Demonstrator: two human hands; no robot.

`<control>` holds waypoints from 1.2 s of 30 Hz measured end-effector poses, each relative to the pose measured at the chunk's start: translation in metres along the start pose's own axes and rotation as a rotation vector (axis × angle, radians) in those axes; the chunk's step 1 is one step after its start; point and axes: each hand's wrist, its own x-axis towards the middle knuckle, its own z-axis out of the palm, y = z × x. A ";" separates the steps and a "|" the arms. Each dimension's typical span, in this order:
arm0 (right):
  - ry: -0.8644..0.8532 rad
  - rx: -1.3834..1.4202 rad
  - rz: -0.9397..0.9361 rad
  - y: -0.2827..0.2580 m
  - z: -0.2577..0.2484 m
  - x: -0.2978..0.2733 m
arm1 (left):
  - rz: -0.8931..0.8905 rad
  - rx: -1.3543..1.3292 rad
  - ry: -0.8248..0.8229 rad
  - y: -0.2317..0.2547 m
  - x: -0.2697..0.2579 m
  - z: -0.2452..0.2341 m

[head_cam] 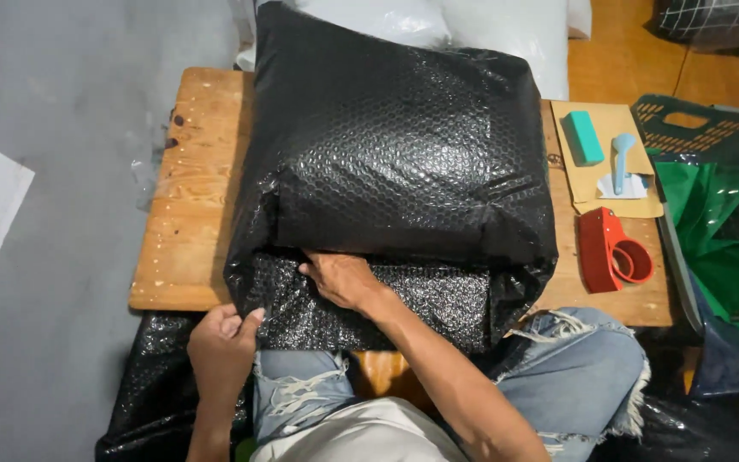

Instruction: Wrapping a large item in black bubble wrap and securing it with red packing tape.

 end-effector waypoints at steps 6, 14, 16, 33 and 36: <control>-0.049 -0.105 0.027 0.005 0.013 -0.005 | 0.340 -0.309 0.000 0.010 0.032 -0.001; -0.147 -0.068 0.228 -0.024 -0.014 0.002 | 0.144 0.188 0.319 -0.035 0.068 0.024; -0.129 -0.055 0.247 -0.020 -0.013 -0.001 | 0.180 0.239 0.353 -0.033 0.058 0.023; 0.190 -0.305 0.053 -0.001 -0.078 -0.227 | 1.297 0.332 0.022 0.126 0.012 0.057; 0.261 -0.462 0.129 0.008 -0.064 -0.236 | 1.533 0.443 -0.117 0.147 0.015 0.106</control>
